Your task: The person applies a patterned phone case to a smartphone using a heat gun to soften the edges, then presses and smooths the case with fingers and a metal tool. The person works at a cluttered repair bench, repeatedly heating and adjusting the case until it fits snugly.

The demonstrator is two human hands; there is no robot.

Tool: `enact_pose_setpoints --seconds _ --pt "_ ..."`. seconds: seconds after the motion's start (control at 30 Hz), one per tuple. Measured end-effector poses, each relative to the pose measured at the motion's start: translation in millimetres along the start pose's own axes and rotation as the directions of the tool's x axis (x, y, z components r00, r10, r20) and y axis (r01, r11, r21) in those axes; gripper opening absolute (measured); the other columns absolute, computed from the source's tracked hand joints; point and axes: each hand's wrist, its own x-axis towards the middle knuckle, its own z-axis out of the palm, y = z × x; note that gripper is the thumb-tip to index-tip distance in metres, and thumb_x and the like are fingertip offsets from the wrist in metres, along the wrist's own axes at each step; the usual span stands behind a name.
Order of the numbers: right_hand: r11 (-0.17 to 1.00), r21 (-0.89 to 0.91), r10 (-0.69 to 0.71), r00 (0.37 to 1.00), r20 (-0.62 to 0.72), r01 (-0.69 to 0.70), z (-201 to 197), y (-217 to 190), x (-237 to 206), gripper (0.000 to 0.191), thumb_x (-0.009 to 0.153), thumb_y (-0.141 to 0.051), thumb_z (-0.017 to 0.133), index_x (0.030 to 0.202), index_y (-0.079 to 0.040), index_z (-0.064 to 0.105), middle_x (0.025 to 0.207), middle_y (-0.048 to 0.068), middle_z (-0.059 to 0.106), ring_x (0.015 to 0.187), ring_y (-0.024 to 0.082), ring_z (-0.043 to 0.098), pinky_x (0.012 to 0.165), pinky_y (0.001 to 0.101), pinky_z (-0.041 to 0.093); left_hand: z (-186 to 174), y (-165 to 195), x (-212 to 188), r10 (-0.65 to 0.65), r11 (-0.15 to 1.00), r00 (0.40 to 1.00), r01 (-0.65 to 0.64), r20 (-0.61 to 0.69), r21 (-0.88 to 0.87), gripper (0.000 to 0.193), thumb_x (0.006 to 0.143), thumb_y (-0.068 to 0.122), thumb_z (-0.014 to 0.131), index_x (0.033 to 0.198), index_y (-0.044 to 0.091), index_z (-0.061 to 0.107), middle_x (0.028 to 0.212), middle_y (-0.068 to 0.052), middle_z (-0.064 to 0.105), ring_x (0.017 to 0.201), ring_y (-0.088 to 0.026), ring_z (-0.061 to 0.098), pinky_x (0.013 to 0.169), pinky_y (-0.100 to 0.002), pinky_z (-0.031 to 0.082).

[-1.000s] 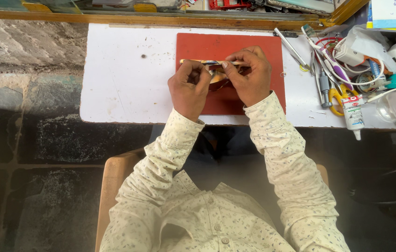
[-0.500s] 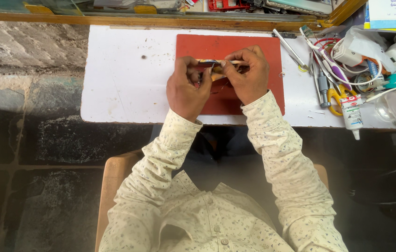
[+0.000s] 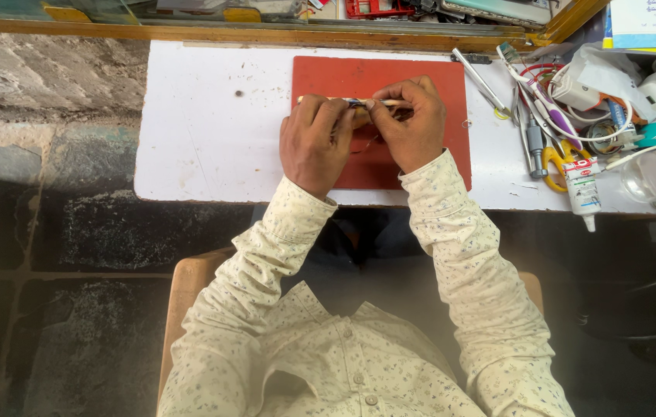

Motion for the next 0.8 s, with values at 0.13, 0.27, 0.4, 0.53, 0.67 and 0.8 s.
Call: enact_pose_setpoints --seconds 0.13,0.27,0.4,0.53,0.67,0.8 --pt "1.0 0.009 -0.008 1.0 -0.004 0.008 -0.6 0.4 -0.2 0.011 0.09 -0.009 0.083 0.093 -0.002 0.075 0.098 0.003 0.059 0.075 0.008 0.063 0.065 0.0213 0.056 2.5 -2.4 -0.4 0.02 1.0 1.0 -0.02 -0.012 0.003 0.015 0.093 0.01 0.078 0.099 0.012 0.065 0.094 0.001 0.061 0.083 -0.017 0.061 0.075 -0.034 0.045" --pt "1.0 0.02 -0.002 1.0 -0.003 0.002 -0.3 0.9 0.3 0.011 0.089 -0.009 0.083 0.093 -0.002 0.075 0.097 0.003 0.058 0.075 0.008 0.063 0.065 0.0214 0.056 -0.1 -2.0 2.0 -0.025 0.999 0.999 0.026 0.03 -0.021 0.016 0.091 0.008 0.077 0.096 0.011 0.062 0.092 -0.001 0.058 0.081 -0.018 0.061 0.073 -0.035 0.044" --pt "1.0 0.023 0.019 1.0 -0.001 -0.019 -0.9 1.4 0.6 0.011 0.089 -0.009 0.083 0.092 -0.002 0.075 0.096 0.003 0.058 0.074 0.008 0.063 0.065 0.0214 0.055 -4.0 1.5 3.8 -0.094 0.995 0.993 0.097 0.077 -0.036 0.017 0.091 0.008 0.076 0.098 0.009 0.061 0.094 -0.002 0.059 0.081 -0.019 0.061 0.073 -0.038 0.045" --pt "1.0 0.013 -0.009 1.0 -0.003 0.009 -2.6 1.6 1.7 0.011 0.09 -0.01 0.083 0.093 -0.002 0.075 0.095 0.003 0.058 0.075 0.009 0.061 0.066 0.0224 0.054 -6.0 8.3 -3.6 -0.24 0.97 0.97 0.24 0.035 -0.02 0.025 0.089 0.019 0.083 0.097 0.008 0.062 0.096 -0.004 0.063 0.081 -0.023 0.063 0.072 -0.04 0.047" --pt "0.999 0.03 -0.015 1.0 -0.002 0.015 -2.2 1.2 2.2 0.012 0.09 -0.011 0.082 0.093 -0.002 0.074 0.095 0.003 0.058 0.074 0.009 0.061 0.066 0.0228 0.054 0.1 11.4 -13.1 -0.215 0.976 0.974 0.217 -0.075 0.025 0.033 0.087 0.024 0.084 0.106 0.007 0.064 0.101 -0.006 0.068 0.087 -0.026 0.066 0.076 -0.039 0.05" --pt "0.999 -0.031 -0.008 1.0 -0.01 0.008 -2.1 0.0 1.4 0.013 0.09 -0.011 0.083 0.092 -0.002 0.074 0.093 0.004 0.058 0.074 0.01 0.061 0.065 0.0237 0.052 10.5 11.1 -15.8 -0.209 0.978 0.974 0.209 -0.082 -0.019 0.029 0.092 0.021 0.08 0.111 0.007 0.064 0.101 -0.006 0.071 0.089 -0.025 0.068 0.079 -0.039 0.051"
